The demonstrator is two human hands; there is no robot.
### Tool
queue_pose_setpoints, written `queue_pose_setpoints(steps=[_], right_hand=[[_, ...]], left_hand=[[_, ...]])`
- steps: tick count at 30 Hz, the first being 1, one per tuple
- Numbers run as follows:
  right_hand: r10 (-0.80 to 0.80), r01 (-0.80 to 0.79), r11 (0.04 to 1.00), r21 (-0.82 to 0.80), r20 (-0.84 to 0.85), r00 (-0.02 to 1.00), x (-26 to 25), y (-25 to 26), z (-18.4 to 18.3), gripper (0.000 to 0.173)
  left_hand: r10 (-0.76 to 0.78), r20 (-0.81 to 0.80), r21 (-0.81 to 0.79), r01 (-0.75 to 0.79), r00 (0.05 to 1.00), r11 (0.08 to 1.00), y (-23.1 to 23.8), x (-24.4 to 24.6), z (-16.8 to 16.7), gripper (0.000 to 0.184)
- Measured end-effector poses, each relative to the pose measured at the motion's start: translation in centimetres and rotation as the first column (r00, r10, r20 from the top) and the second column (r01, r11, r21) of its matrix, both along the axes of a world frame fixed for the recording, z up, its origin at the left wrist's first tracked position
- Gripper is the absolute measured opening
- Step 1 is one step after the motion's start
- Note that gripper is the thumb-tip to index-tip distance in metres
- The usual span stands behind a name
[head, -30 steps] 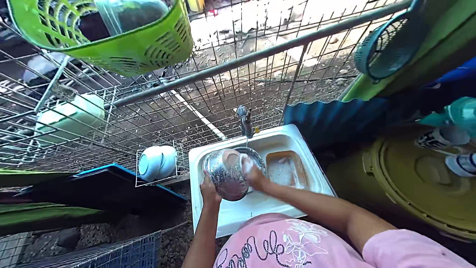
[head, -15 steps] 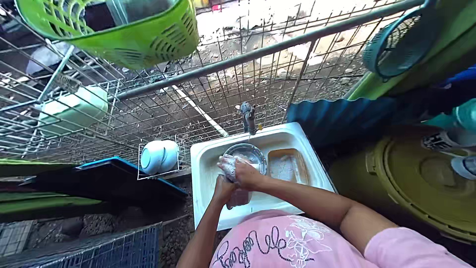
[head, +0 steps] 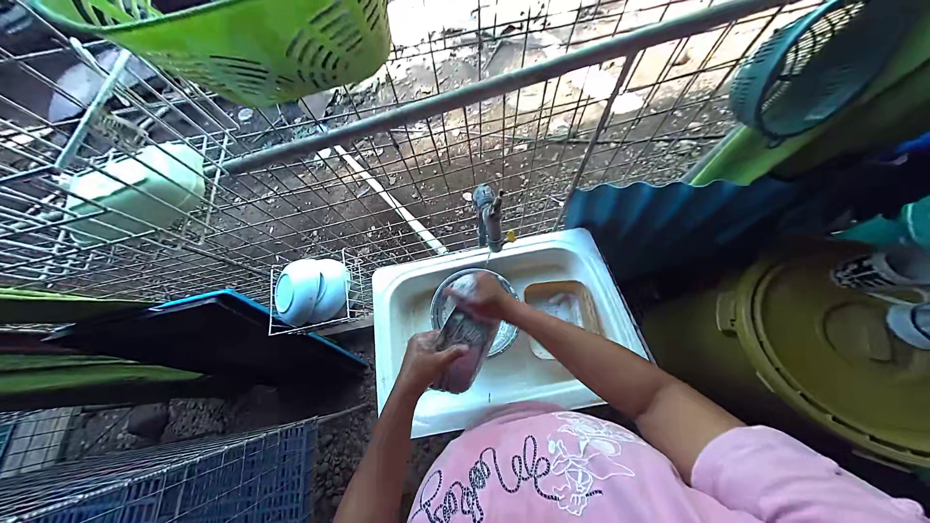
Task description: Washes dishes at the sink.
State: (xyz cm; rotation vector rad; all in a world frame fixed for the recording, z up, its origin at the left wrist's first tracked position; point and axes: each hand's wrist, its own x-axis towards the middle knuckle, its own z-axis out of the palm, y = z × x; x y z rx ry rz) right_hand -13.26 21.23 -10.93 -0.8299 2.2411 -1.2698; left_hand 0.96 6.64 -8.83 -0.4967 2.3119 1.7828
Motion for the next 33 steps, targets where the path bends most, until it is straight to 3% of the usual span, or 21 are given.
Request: queue_pose_setpoints(steps=[2,3,5,7,8,11,12,14,16,18,20,23,25,26,28,29,30,31,33], right_hand=[[-0.218,0.247,0.967,-0.057,0.312,0.925,-2.1,1.0,-2.5,0.038],[-0.256,0.285,0.958,-0.025,0.367,0.894,-2.2,1.1,-3.1,0.038],[-0.152,0.134,0.987,0.093,0.236,0.96,-0.4,0.3,-2.3,0.04],[0.129,-0.14,0.954,0.265,0.059,0.99,2.7,-0.9,1.3,0.046],[0.204,-0.198,0.941,0.274,0.006,0.979,3.7,-1.1,2.2,0.048],[0.028,-0.026,0.999,0.041,-0.051,0.998,2.1,0.4,-1.5,0.041],[-0.011,0.015,0.998,0.069,-0.053,0.999,1.0,1.8,-2.9,0.041],[-0.017,0.029,0.935,0.353,-0.035,0.999,-0.9,5.6,-5.1,0.041],[-0.178,0.129,0.839,0.529,0.044,0.983,-2.4,9.9,-7.2,0.043],[-0.369,0.254,0.762,0.595,0.077,0.926,-3.5,13.7,-11.0,0.05],[-0.437,0.294,0.726,0.621,0.087,0.895,-2.8,15.9,-15.4,0.056],[-0.232,0.013,0.701,0.713,0.211,0.95,1.6,17.1,-19.1,0.073],[-0.013,-0.225,0.612,0.758,0.294,0.956,2.4,17.1,-19.3,0.065],[0.039,-0.269,0.58,0.769,0.303,0.952,1.9,17.3,-19.2,0.062],[-0.012,-0.195,0.581,0.79,0.248,0.969,0.8,18.2,-19.2,0.065],[-0.083,-0.135,0.593,0.794,0.228,0.97,0.5,18.3,-19.2,0.068],[-0.123,-0.115,0.59,0.8,0.229,0.966,0.5,17.9,-18.8,0.069],[-0.11,-0.133,0.586,0.8,0.242,0.964,0.8,17.6,-18.5,0.069],[0.034,-0.23,0.578,0.783,0.258,0.966,1.2,17.5,-19.1,0.068]], left_hand=[[0.066,-0.062,0.062,-0.062,0.996,0.996,-0.5,1.4,0.7,0.021],[0.058,-0.042,0.089,-0.054,0.997,0.995,-0.5,1.8,0.9,0.025],[-0.053,0.044,0.05,0.051,0.998,0.997,-0.4,1.3,0.7,0.029],[-0.148,0.114,-0.008,0.15,0.982,0.989,0.3,0.3,-0.2,0.028],[-0.161,0.131,-0.022,0.165,0.978,0.986,0.4,0.1,-0.3,0.027],[-0.22,0.153,-0.091,0.235,0.963,0.968,-0.9,0.4,1.1,0.021],[-0.278,0.147,-0.13,0.297,0.949,0.946,-1.7,0.7,1.7,0.021],[-0.454,0.182,-0.216,0.486,0.872,0.847,-2.9,1.4,2.9,0.027],[-0.574,0.328,-0.296,0.659,0.75,0.692,-3.2,1.7,3.8,0.033],[-0.579,0.599,-0.294,0.824,0.553,0.484,-2.4,1.1,3.1,0.039],[-0.514,0.76,-0.251,0.909,0.398,0.333,-1.3,0.5,0.6,0.039],[-0.49,0.819,-0.226,0.952,0.299,0.205,0.2,0.1,-3.9,0.031],[-0.48,0.847,-0.178,0.973,0.229,0.15,0.5,0.2,-6.8,0.034],[-0.469,0.865,-0.129,0.982,0.179,0.138,0.3,0.3,-8.1,0.04],[-0.468,0.877,-0.026,0.984,0.107,0.177,-0.7,0.2,-9.9,0.056],[-0.5,0.855,-0.005,0.967,0.136,0.254,-1.6,-0.2,-10.6,0.061],[-0.527,0.821,-0.016,0.932,0.22,0.363,-2.6,-0.8,-11.0,0.061],[-0.511,0.779,-0.07,0.86,0.364,0.505,-3.4,-1.7,-11.1,0.061],[-0.276,0.636,-0.29,0.555,0.72,0.78,-4.1,-3.6,-12.2,0.062]])
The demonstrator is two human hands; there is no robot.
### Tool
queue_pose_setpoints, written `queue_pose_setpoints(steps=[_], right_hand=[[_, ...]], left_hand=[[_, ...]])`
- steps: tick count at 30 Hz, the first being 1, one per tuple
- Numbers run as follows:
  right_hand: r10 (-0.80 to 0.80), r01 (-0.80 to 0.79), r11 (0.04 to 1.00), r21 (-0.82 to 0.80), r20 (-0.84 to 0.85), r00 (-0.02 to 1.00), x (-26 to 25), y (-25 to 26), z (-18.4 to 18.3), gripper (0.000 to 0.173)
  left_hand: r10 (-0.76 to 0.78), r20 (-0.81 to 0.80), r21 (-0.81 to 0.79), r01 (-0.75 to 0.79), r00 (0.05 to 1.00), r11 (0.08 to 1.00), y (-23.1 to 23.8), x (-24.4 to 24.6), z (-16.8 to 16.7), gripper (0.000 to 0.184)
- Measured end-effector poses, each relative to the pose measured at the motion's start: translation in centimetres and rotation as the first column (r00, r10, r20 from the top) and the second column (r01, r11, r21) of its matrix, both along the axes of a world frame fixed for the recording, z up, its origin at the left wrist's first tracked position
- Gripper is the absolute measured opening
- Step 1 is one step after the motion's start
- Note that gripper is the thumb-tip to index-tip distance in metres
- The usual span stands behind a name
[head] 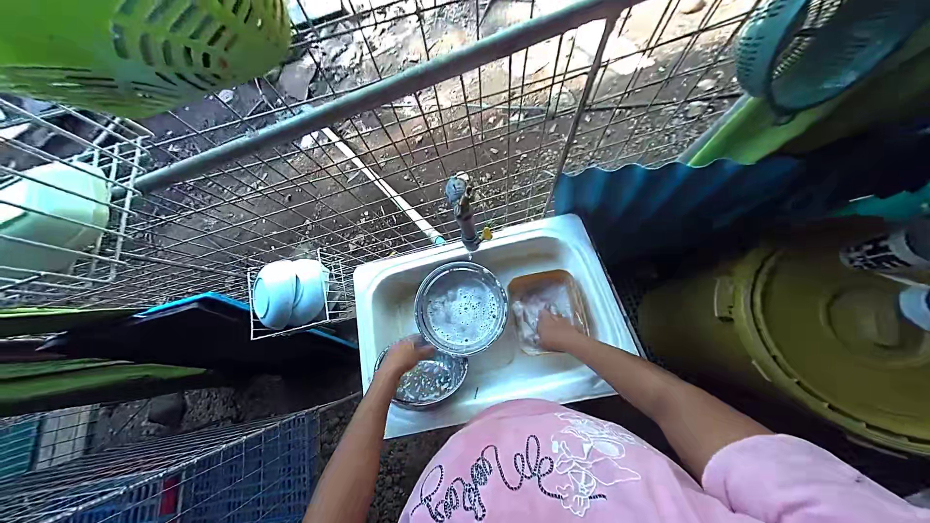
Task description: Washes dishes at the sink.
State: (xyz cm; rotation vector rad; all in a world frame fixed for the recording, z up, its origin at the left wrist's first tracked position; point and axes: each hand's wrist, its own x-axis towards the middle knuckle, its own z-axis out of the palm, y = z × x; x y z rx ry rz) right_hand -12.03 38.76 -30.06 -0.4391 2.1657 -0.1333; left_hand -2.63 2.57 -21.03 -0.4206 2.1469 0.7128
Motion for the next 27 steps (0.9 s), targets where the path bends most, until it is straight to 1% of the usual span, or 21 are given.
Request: queue_pose_setpoints(steps=[1,2,3,4,5,7,8,10,11,13,15,16,17,18,19,21,22,23,24,26,27], right_hand=[[0.033,-0.033,0.999,0.001,0.0,0.999,0.0,0.2,-0.2,0.067],[-0.015,0.015,1.0,0.014,-0.018,1.0,0.0,0.4,-0.1,0.063],[-0.117,0.118,0.992,0.034,-0.046,0.992,0.0,0.4,-0.1,0.06],[-0.193,0.197,0.978,0.065,-0.063,0.979,0.1,0.4,-0.2,0.057],[-0.216,0.222,0.972,0.08,-0.079,0.973,0.4,0.5,-0.1,0.053],[-0.154,0.162,0.985,0.062,-0.12,0.981,0.9,1.5,0.0,0.053],[-0.151,0.16,0.985,0.064,-0.135,0.979,0.9,2.1,0.3,0.051],[-0.208,0.219,0.969,0.11,-0.107,0.972,0.6,2.9,1.7,0.041],[-0.248,0.257,0.959,0.122,-0.086,0.965,0.5,2.9,2.3,0.041],[-0.357,0.366,0.929,0.061,-0.114,0.927,0.2,2.5,3.4,0.047],[-0.463,0.461,0.885,-0.057,-0.209,0.862,0.1,1.5,4.4,0.054],[-0.483,0.467,0.875,-0.125,-0.256,0.837,0.3,0.8,4.5,0.053],[-0.466,0.429,0.884,-0.187,-0.289,0.836,0.7,0.5,3.8,0.052],[-0.402,0.35,0.912,-0.214,-0.293,0.868,1.1,0.4,2.7,0.053],[-0.299,0.251,0.947,-0.203,-0.258,0.919,1.4,0.4,1.5,0.059],[-0.083,0.064,0.988,-0.138,-0.136,0.987,2.0,0.8,0.0,0.069],[-0.031,0.024,0.996,-0.082,-0.081,0.996,2.0,1.0,-0.2,0.073],[-0.051,0.049,0.998,-0.041,-0.057,0.997,1.9,1.4,0.0,0.073],[-0.128,0.127,0.992,-0.025,-0.066,0.99,1.8,1.8,0.6,0.069],[-0.269,0.272,0.962,0.02,-0.086,0.959,1.6,2.1,1.1,0.067],[-0.282,0.285,0.958,0.034,-0.079,0.956,1.7,1.9,1.2,0.061]], left_hand=[[0.171,-0.119,-0.036,-0.176,0.978,0.984,0.1,-1.0,-1.0,0.065],[0.287,-0.205,-0.058,-0.305,0.936,0.951,0.2,-1.8,-2.3,0.065],[0.36,-0.254,-0.061,-0.387,0.898,0.92,0.3,-2.4,-3.6,0.061],[0.404,-0.276,-0.06,-0.435,0.872,0.899,0.7,-2.7,-4.7,0.055],[0.429,-0.283,-0.062,-0.462,0.858,0.885,1.3,-2.8,-5.4,0.049],[0.459,-0.299,-0.076,-0.5,0.837,0.863,2.2,-2.8,-5.7,0.045],[0.481,-0.324,-0.062,-0.525,0.815,0.849,2.5,-2.8,-5.6,0.043],[0.544,-0.403,0.015,-0.589,0.736,0.808,3.0,-2.5,-5.5,0.04],[0.579,-0.436,0.064,-0.619,0.688,0.783,3.2,-2.3,-5.5,0.039],[0.602,-0.505,0.107,-0.647,0.619,0.755,3.6,-1.9,-5.3,0.037],[0.551,-0.547,0.053,-0.631,0.63,0.774,3.3,-1.9,-4.7,0.044],[0.514,-0.544,0.009,-0.608,0.663,0.794,2.8,-1.9,-4.4,0.05],[0.478,-0.525,-0.034,-0.578,0.704,0.815,2.2,-1.9,-4.2,0.052],[0.448,-0.509,-0.064,-0.552,0.735,0.831,1.8,-1.9,-4.2,0.051],[0.423,-0.503,-0.09,-0.532,0.754,0.842,1.4,-2.0,-4.1,0.049],[0.382,-0.48,-0.152,-0.504,0.79,0.85,1.0,-2.6,-3.8,0.044],[0.373,-0.458,-0.191,-0.499,0.807,0.845,1.0,-2.9,-3.5,0.042],[0.369,-0.428,-0.23,-0.494,0.825,0.838,0.9,-3.1,-3.2,0.041],[0.375,-0.408,-0.248,-0.496,0.833,0.832,1.0,-3.2,-2.9,0.04],[0.392,-0.391,-0.252,-0.507,0.833,0.825,1.2,-3.3,-2.6,0.038],[0.4,-0.381,-0.253,-0.511,0.833,0.822,1.3,-3.2,-2.6,0.037]])
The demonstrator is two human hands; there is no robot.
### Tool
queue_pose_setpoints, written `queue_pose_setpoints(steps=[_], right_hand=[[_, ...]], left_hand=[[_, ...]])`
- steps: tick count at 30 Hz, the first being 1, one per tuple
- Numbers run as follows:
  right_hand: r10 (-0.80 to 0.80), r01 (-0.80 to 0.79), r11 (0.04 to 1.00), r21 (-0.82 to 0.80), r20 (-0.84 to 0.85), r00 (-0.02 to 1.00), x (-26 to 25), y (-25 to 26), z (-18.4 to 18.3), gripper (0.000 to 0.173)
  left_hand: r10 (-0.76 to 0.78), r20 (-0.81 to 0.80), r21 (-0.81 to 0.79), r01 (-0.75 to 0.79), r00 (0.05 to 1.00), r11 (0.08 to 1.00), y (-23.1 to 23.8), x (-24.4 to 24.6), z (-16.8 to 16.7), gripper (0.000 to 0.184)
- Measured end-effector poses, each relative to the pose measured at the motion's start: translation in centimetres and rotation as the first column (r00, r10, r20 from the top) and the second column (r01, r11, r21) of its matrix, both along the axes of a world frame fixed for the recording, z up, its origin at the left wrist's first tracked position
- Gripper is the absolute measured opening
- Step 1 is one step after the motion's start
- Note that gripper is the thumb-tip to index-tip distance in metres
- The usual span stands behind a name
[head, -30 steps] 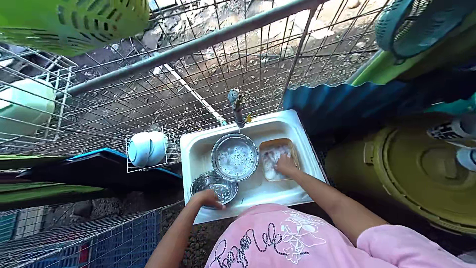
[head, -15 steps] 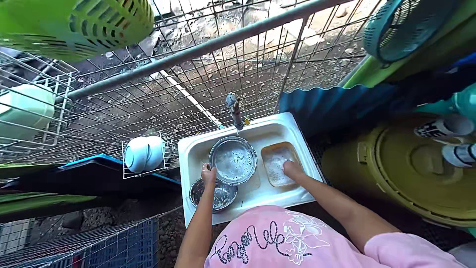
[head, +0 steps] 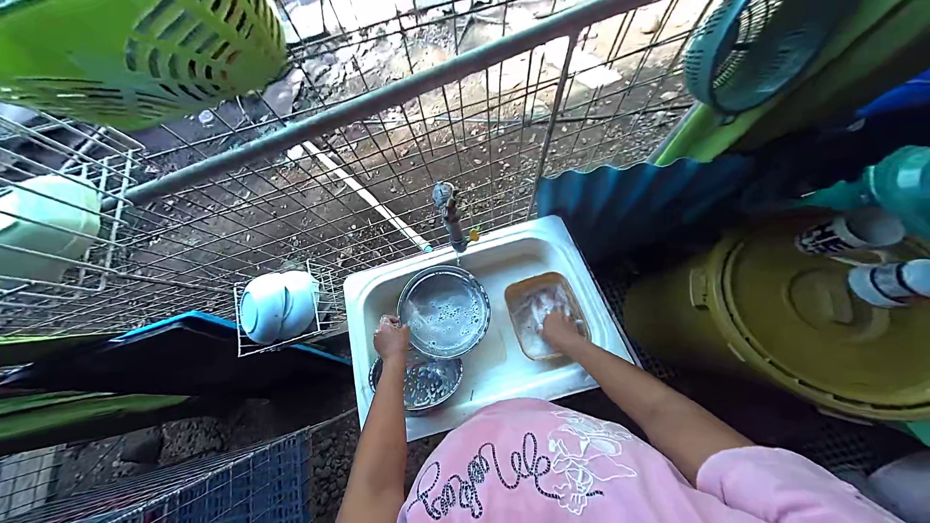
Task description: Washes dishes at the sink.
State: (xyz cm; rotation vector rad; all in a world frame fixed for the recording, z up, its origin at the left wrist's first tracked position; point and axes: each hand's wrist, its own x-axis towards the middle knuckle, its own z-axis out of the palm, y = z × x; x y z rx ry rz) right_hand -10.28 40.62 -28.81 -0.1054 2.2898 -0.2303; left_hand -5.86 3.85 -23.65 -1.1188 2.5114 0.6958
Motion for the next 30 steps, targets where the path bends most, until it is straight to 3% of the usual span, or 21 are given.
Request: queue_pose_setpoints(steps=[4,7,12,14,16,19,21,23,27,30], right_hand=[[0.082,-0.087,0.993,-0.079,-0.068,0.994,-0.2,-1.1,0.8,0.039],[-0.116,0.102,0.992,-0.079,-0.208,0.971,-1.6,-1.4,1.8,0.053],[-0.096,0.098,0.994,0.046,-0.056,0.994,-3.8,-1.0,-0.2,0.085],[-0.09,0.092,0.995,0.023,-0.084,0.992,-4.2,-0.8,0.4,0.083],[-0.02,0.02,1.0,0.002,-0.138,0.99,-4.1,-0.4,0.7,0.066],[0.117,-0.119,0.993,-0.008,-0.138,0.984,-4.3,-0.8,0.3,0.065],[0.181,-0.185,0.982,-0.04,-0.088,0.98,-4.4,-1.3,0.1,0.065],[0.199,-0.204,0.976,-0.074,-0.08,0.977,-4.5,-1.2,-0.3,0.055],[0.116,-0.118,0.988,-0.098,-0.023,0.993,-4.8,-1.3,-0.3,0.049],[0.045,-0.044,0.997,-0.057,0.009,0.999,-5.0,-1.4,0.4,0.043]], left_hand=[[0.044,-0.001,0.026,-0.044,0.999,0.999,0.0,0.2,0.2,0.032],[0.08,-0.007,0.049,-0.079,0.997,0.996,0.5,0.3,0.8,0.042],[0.051,-0.015,0.029,-0.051,0.999,0.998,1.4,-0.2,2.1,0.037],[0.031,-0.065,0.052,-0.027,0.997,0.998,1.1,-0.3,2.3,0.031],[0.073,-0.196,0.135,-0.047,0.978,0.99,1.0,-0.2,1.8,0.022],[0.365,-0.493,0.418,-0.152,0.79,0.895,1.8,0.0,-0.1,0.007],[0.537,-0.549,0.566,-0.188,0.64,0.803,3.0,0.0,0.2,0.018],[0.612,-0.543,0.62,-0.217,0.575,0.754,3.9,0.1,1.7,0.024],[0.595,-0.631,0.592,-0.187,0.497,0.784,3.7,0.4,4.8,0.032],[0.44,-0.77,0.461,-0.073,0.462,0.884,3.2,1.1,6.1,0.031]])
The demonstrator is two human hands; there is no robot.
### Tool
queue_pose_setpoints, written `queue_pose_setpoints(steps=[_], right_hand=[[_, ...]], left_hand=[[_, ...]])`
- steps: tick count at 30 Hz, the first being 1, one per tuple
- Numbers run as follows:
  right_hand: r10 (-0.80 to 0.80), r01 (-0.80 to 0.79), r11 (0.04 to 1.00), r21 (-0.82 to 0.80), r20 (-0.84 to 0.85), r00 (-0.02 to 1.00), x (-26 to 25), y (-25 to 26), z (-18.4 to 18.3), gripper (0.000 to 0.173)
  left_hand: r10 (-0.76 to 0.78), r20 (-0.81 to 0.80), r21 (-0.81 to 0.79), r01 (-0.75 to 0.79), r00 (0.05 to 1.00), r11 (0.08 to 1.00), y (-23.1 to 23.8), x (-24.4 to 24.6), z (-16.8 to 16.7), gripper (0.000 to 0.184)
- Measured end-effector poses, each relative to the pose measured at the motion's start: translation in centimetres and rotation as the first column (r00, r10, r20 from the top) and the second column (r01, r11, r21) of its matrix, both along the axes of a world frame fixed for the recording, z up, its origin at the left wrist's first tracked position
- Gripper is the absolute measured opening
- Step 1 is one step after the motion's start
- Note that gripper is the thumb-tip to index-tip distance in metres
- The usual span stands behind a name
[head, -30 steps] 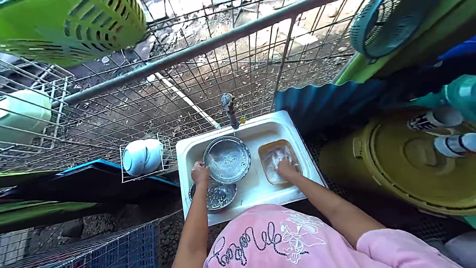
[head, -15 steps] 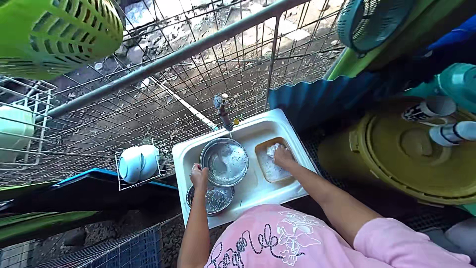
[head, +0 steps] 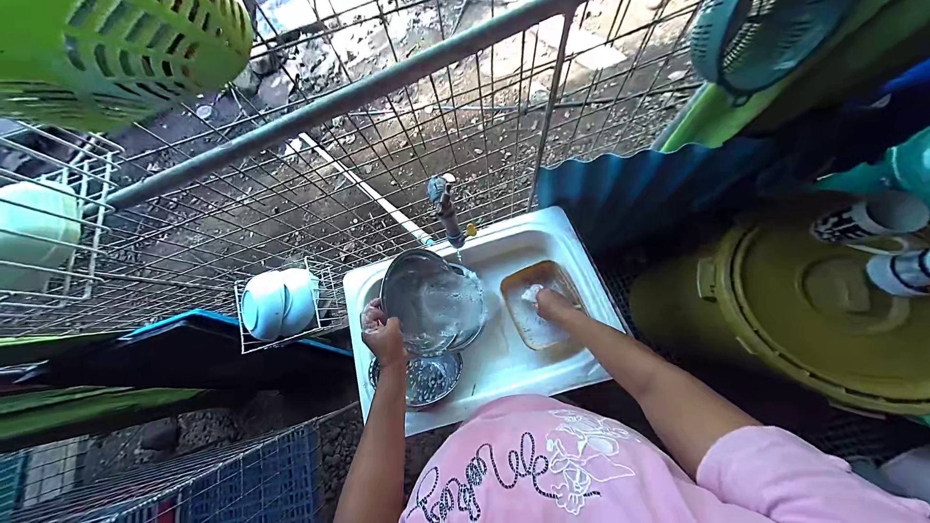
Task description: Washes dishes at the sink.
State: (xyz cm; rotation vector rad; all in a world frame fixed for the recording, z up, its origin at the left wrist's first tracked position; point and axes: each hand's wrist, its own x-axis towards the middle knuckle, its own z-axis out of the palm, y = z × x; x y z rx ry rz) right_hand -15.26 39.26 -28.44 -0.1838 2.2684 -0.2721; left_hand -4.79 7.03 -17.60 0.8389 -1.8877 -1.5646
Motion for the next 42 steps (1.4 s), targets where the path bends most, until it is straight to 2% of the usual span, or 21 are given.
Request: queue_pose_setpoints(steps=[3,6,8,10,13,15,16,18,20,22,24,26,28,31,32,33,35,36,38,40,42], right_hand=[[-0.041,0.042,0.998,0.035,-0.036,0.999,0.1,0.0,1.4,0.046],[-0.067,0.066,0.998,-0.014,-0.14,0.988,-0.4,0.0,2.4,0.058],[-0.133,0.114,0.989,-0.093,-0.233,0.963,-0.1,-0.1,3.2,0.067],[-0.192,0.158,0.978,-0.139,-0.283,0.94,0.6,-0.6,3.8,0.064],[-0.162,0.159,0.987,-0.03,-0.156,0.974,2.4,-1.1,1.7,0.064],[-0.101,0.102,0.995,0.024,-0.043,0.994,3.2,-1.2,0.0,0.057],[-0.069,0.07,0.997,0.035,-0.025,0.997,3.1,-1.2,-0.5,0.056],[-0.037,0.037,0.999,-0.004,-0.045,0.998,2.0,-0.5,-0.7,0.056],[-0.047,0.034,0.992,-0.122,-0.103,0.994,0.6,1.1,-1.0,0.054],[-0.237,0.165,0.931,-0.325,-0.197,0.951,-0.8,2.1,0.1,0.042],[-0.51,0.308,0.768,-0.562,-0.245,0.825,-1.2,1.0,3.7,0.034],[-0.611,0.336,0.625,-0.704,-0.174,0.772,-1.1,-1.6,8.3,0.032],[-0.526,0.296,0.599,-0.744,-0.087,0.846,-0.4,-5.4,11.8,0.036],[-0.349,0.211,0.546,-0.811,0.009,0.937,1.2,-12.4,9.5,0.046],[-0.286,0.19,0.551,-0.812,0.03,0.958,2.3,-14.4,8.2,0.043],[-0.207,0.145,0.608,-0.781,0.02,0.978,3.5,-15.7,7.3,0.041],[0.037,-0.132,0.779,-0.613,-0.165,0.986,4.8,-15.4,5.4,0.043],[0.194,-0.289,0.819,-0.496,-0.234,0.953,4.5,-14.2,4.8,0.043],[0.394,-0.51,0.805,-0.304,-0.37,0.841,2.4,-11.5,4.0,0.034],[0.41,-0.509,0.831,-0.224,-0.371,0.833,0.1,-10.8,5.5,0.03],[0.133,-0.246,0.902,-0.354,-0.315,0.94,-1.5,-12.0,7.4,0.035]], left_hand=[[-0.115,-0.045,-0.312,0.096,0.992,0.945,0.1,0.5,1.0,0.014],[-0.184,-0.078,-0.593,0.103,0.98,0.799,0.1,0.8,1.1,0.004],[-0.22,-0.135,-0.685,0.069,0.966,0.725,-0.2,1.2,0.7,0.007],[-0.248,-0.236,-0.726,-0.001,0.94,0.687,-0.7,1.5,-0.2,0.01],[-0.299,-0.316,-0.737,-0.034,0.9,0.675,-1.4,1.8,-0.6,0.01],[-0.233,-0.323,-0.683,-0.056,0.917,0.729,-1.8,1.6,-0.6,0.006],[-0.149,-0.305,-0.593,-0.065,0.941,0.802,-1.7,1.5,-0.5,0.01],[0.054,-0.203,-0.19,-0.093,0.978,0.977,-1.3,0.9,0.0,0.031],[0.204,-0.082,0.115,-0.194,0.976,0.974,-1.4,-0.1,-0.8,0.036],[0.164,-0.015,0.195,-0.157,0.986,0.968,-1.0,-0.5,-2.3,0.043],[0.053,0.016,0.231,-0.056,0.998,0.971,0.0,-0.8,-3.7,0.049],[0.036,0.048,0.275,-0.048,0.998,0.96,1.8,-1.5,-4.0,0.043],[0.009,0.048,0.299,-0.023,0.999,0.954,3.4,-2.2,-4.1,0.039],[-0.103,-0.033,0.304,0.108,0.994,0.946,5.5,-3.3,-3.8,0.037],[-0.131,-0.058,0.3,0.142,0.99,0.943,5.9,-3.5,-3.4,0.038],[-0.151,-0.077,0.285,0.167,0.985,0.944,6.0,-3.7,-2.9,0.038],[-0.188,-0.099,0.221,0.206,0.977,0.953,4.8,-3.4,-2.1,0.039],[-0.216,-0.103,0.182,0.232,0.971,0.955,4.0,-3.0,-1.8,0.039],[-0.304,-0.09,0.092,0.312,0.948,0.946,2.8,-1.5,-1.8,0.041],[-0.321,-0.063,-0.048,0.318,0.945,0.947,2.6,0.0,-2.0,0.04],[-0.283,-0.06,-0.29,0.255,0.957,0.922,2.1,0.7,-1.6,0.036]])
